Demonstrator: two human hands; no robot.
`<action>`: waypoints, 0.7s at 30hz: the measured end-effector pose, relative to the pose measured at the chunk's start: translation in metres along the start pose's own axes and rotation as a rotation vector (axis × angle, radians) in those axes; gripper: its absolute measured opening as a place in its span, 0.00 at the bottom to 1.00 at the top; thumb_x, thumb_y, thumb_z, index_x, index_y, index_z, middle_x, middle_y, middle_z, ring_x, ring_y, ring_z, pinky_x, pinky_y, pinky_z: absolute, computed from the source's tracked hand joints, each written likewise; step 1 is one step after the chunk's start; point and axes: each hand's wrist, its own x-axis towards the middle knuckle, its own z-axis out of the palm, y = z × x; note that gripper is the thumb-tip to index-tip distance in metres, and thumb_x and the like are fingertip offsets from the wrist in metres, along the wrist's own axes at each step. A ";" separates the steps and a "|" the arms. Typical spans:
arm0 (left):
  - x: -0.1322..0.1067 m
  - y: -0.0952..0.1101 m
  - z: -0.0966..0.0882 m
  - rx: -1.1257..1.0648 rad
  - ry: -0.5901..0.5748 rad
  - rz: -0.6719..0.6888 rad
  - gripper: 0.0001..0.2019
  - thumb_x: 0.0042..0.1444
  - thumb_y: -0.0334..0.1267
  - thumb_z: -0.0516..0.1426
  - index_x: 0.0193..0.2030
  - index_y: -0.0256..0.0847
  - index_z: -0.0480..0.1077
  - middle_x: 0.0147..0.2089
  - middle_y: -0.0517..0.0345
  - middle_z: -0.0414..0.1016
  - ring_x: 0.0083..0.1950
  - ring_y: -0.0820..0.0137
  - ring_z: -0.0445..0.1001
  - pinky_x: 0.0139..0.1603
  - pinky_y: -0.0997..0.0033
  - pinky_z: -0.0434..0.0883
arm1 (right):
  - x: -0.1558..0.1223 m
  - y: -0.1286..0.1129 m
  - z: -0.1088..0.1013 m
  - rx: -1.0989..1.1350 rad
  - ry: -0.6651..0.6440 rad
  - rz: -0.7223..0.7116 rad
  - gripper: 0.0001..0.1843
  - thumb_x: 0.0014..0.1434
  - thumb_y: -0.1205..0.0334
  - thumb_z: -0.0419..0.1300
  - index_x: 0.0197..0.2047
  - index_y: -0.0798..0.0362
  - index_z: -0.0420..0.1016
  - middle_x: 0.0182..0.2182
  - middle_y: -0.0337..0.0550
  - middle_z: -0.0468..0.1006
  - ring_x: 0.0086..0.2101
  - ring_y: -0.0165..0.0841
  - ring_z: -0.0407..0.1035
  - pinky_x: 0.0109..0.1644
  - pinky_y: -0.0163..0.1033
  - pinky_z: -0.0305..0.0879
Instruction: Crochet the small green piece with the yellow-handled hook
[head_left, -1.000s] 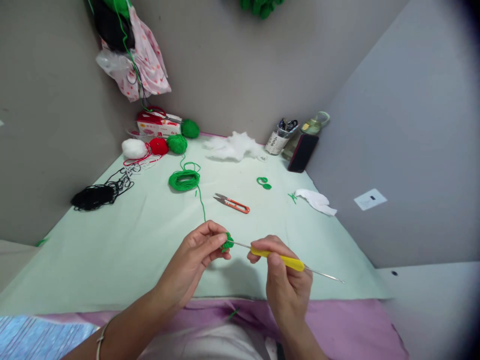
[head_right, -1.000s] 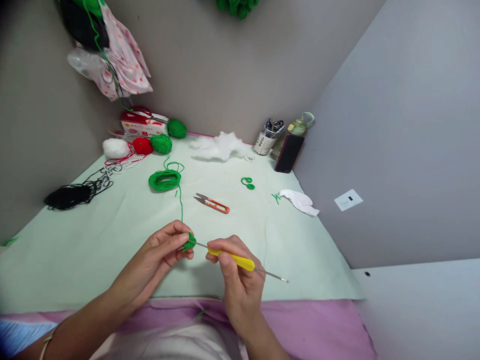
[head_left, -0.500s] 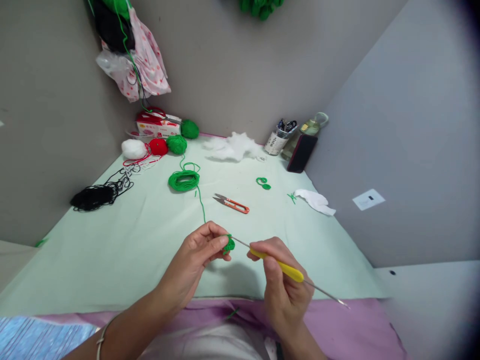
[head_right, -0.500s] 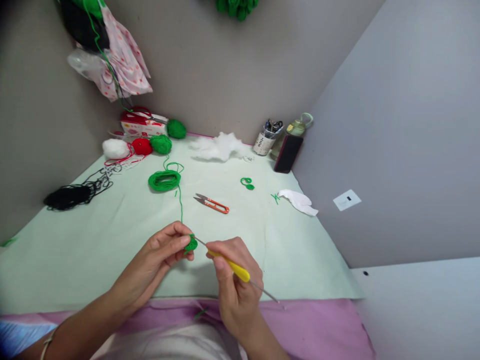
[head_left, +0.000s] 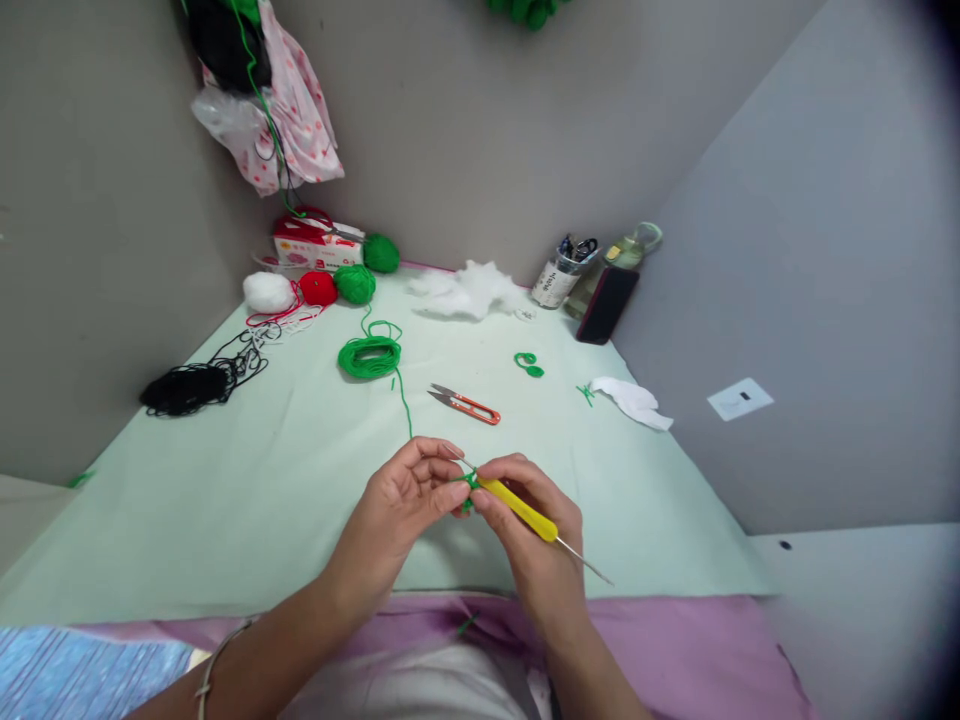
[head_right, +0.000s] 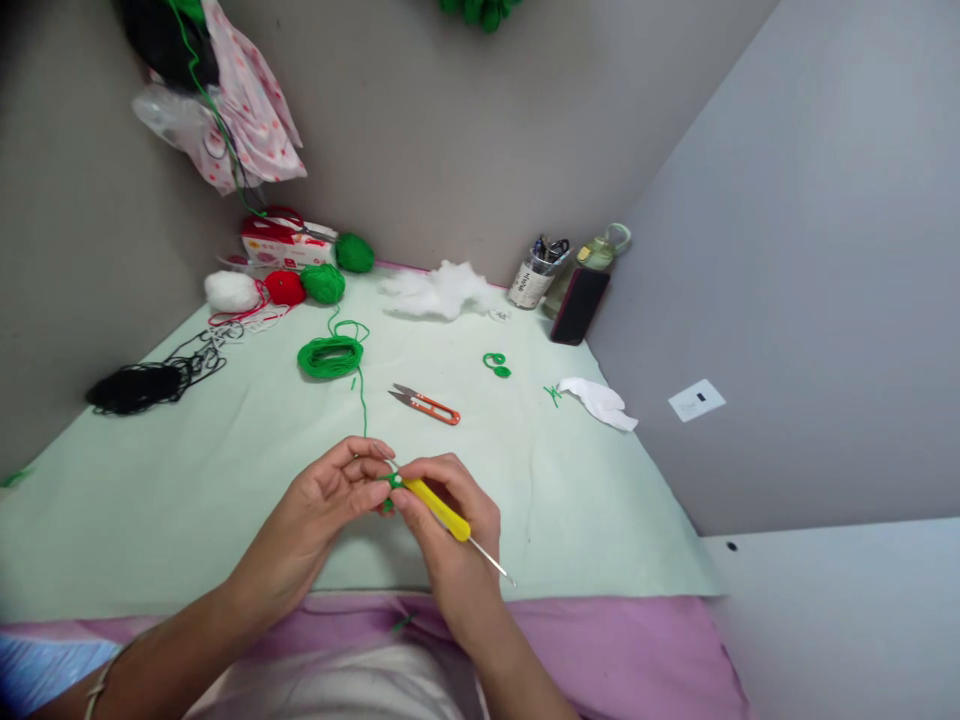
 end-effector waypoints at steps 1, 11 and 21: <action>0.000 -0.001 0.000 0.003 0.007 0.006 0.16 0.54 0.41 0.74 0.44 0.41 0.77 0.38 0.60 0.78 0.38 0.71 0.76 0.43 0.69 0.74 | 0.001 0.000 0.001 0.042 0.018 0.040 0.03 0.60 0.63 0.73 0.38 0.47 0.85 0.33 0.38 0.80 0.31 0.32 0.76 0.35 0.37 0.73; 0.002 -0.001 0.003 -0.100 0.035 -0.045 0.17 0.50 0.41 0.76 0.41 0.40 0.77 0.37 0.58 0.80 0.38 0.69 0.75 0.41 0.69 0.74 | -0.003 0.003 0.018 0.054 0.193 -0.025 0.04 0.57 0.64 0.74 0.33 0.47 0.84 0.32 0.40 0.82 0.33 0.34 0.77 0.35 0.37 0.75; 0.002 -0.008 -0.003 -0.045 0.029 -0.048 0.14 0.56 0.40 0.73 0.44 0.41 0.76 0.28 0.66 0.76 0.26 0.77 0.71 0.32 0.76 0.71 | 0.010 0.017 0.019 0.557 0.101 0.525 0.17 0.47 0.56 0.79 0.35 0.50 0.78 0.25 0.33 0.76 0.24 0.27 0.67 0.33 0.36 0.69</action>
